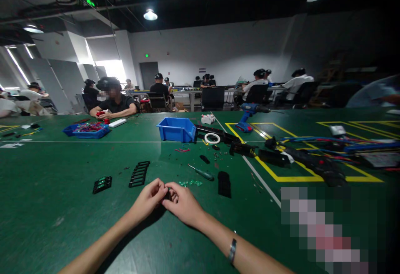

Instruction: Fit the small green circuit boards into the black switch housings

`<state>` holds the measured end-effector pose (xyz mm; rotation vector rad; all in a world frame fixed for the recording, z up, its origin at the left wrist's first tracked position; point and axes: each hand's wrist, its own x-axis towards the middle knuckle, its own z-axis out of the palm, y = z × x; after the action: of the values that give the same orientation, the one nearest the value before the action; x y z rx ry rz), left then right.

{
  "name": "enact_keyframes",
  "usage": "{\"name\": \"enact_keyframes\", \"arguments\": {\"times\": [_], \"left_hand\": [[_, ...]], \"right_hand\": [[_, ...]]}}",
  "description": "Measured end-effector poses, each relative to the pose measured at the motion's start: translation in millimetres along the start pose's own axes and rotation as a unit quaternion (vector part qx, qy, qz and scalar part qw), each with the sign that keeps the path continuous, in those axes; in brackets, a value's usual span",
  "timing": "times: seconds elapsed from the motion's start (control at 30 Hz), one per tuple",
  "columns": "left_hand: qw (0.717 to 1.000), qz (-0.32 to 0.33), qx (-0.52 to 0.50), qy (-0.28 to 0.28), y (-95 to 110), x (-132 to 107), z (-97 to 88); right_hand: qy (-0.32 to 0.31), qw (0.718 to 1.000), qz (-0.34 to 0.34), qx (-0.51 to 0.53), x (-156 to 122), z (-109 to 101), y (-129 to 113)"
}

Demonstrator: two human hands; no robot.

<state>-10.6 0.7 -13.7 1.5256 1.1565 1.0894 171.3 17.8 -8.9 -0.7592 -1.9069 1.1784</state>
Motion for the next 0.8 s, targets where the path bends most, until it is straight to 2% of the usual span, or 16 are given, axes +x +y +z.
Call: {"name": "enact_keyframes", "arguments": {"times": [0.2, 0.37, 0.5, 0.67, 0.8], "left_hand": [[0.999, 0.000, -0.027, -0.031, -2.5, 1.1, -2.3], [0.997, -0.006, -0.021, -0.071, -11.0, 6.4, -11.0], [0.995, -0.012, -0.029, -0.095, -11.5, 7.3, -14.2], [0.995, -0.011, -0.027, -0.097, -9.4, 7.0, -11.4], [0.997, 0.001, -0.004, -0.071, -8.9, 4.4, -8.1]], "right_hand": [[0.003, 1.000, 0.011, -0.012, -0.8, 2.7, -0.5], [0.003, 0.999, 0.024, -0.035, -1.8, 3.0, 2.1], [0.004, 0.999, 0.013, -0.035, -3.5, 1.8, 0.9], [0.003, 1.000, 0.014, -0.024, -4.8, -1.3, -3.2], [-0.003, 1.000, 0.018, -0.011, -3.5, -2.0, -1.1]]}}
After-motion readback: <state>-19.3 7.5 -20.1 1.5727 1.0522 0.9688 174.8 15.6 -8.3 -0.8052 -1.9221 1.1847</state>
